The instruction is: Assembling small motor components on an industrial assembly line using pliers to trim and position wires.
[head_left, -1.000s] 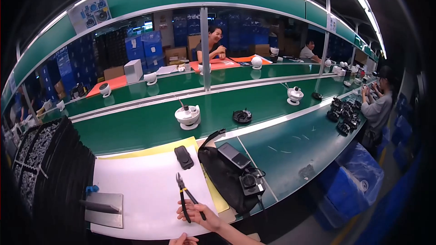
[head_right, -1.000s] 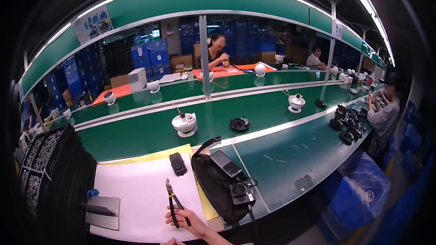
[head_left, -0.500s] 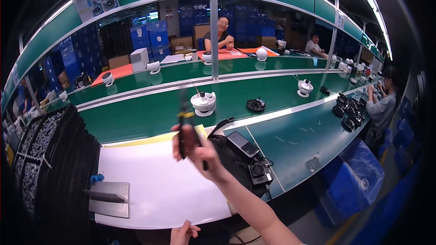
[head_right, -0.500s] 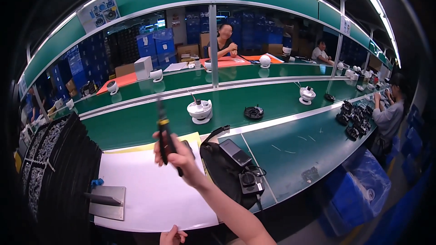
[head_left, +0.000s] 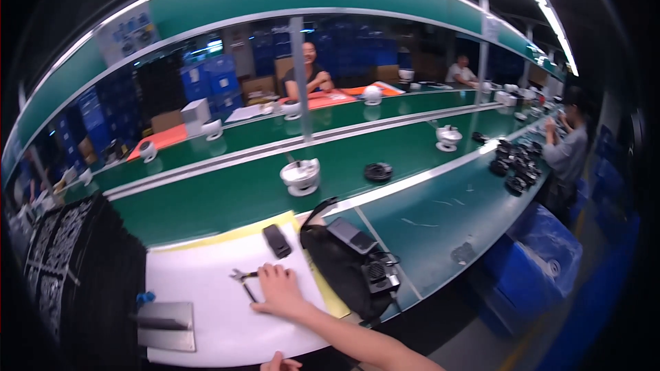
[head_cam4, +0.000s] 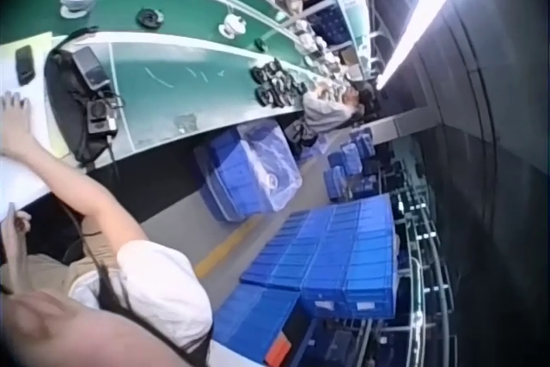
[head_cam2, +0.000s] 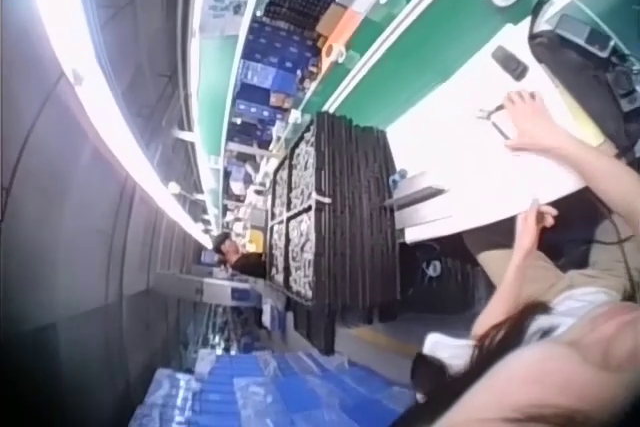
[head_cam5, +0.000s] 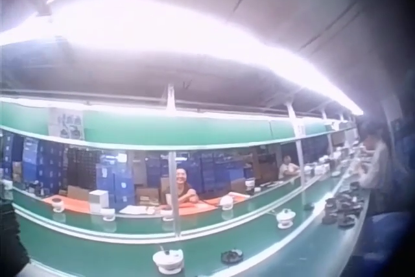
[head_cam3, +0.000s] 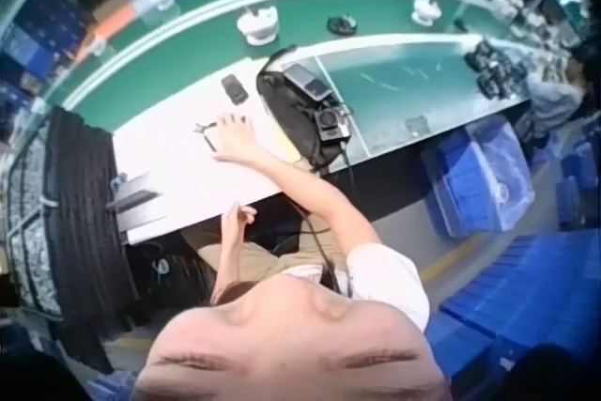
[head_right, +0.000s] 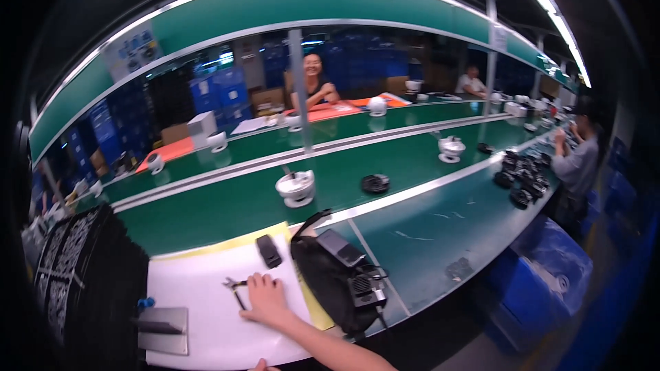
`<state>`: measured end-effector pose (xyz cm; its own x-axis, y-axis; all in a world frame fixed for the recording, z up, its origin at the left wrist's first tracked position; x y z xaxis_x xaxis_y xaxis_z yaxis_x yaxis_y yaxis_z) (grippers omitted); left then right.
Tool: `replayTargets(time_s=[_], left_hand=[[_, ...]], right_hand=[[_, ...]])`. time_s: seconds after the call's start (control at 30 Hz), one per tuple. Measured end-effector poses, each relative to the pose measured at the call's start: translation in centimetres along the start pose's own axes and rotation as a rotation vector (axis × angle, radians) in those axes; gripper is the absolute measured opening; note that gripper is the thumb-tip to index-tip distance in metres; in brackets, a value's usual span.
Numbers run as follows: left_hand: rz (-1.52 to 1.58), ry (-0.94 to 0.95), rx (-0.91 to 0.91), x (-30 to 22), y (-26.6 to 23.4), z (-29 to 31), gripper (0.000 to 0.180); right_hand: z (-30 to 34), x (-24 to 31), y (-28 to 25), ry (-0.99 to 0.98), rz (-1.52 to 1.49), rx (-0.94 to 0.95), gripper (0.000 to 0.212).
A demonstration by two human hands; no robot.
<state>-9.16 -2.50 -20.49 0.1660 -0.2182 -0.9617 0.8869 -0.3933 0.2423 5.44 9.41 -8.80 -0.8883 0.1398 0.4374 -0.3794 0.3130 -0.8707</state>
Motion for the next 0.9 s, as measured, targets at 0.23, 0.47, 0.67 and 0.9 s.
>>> replayTargets(time_s=[0.23,0.47,0.67,0.9], left_hand=[[0.143,0.052,-0.008,2.3,-1.1,7.2,0.032],[0.018,-0.018,-0.551,6.1,-12.6,21.2,0.021],[-0.096,0.051,-0.681,3.9,-15.2,23.7,0.019],[-0.176,0.336,-0.540,-6.5,-9.1,11.3,0.012]], right_hand=[[-3.8,-1.7,-4.6,-0.226,-0.354,-0.584,0.050],[1.1,4.3,-0.2,-0.241,-0.102,-0.173,0.058],[0.6,2.5,2.3,-0.198,0.019,0.111,0.065],[-2.0,-0.3,1.1,-0.017,0.145,-0.203,0.082]])
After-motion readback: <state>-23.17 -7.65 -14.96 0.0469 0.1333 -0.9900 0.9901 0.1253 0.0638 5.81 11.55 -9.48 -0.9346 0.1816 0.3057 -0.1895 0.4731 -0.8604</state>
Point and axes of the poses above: each hand's wrist, its own z-axis away from the middle knuckle, its own y-axis out of the palm, x = y × z, the point moved 8 cm from there along -z, towards the middle knuckle, and after that the axes turned 12 degrees about y, right-handed, at the moved point
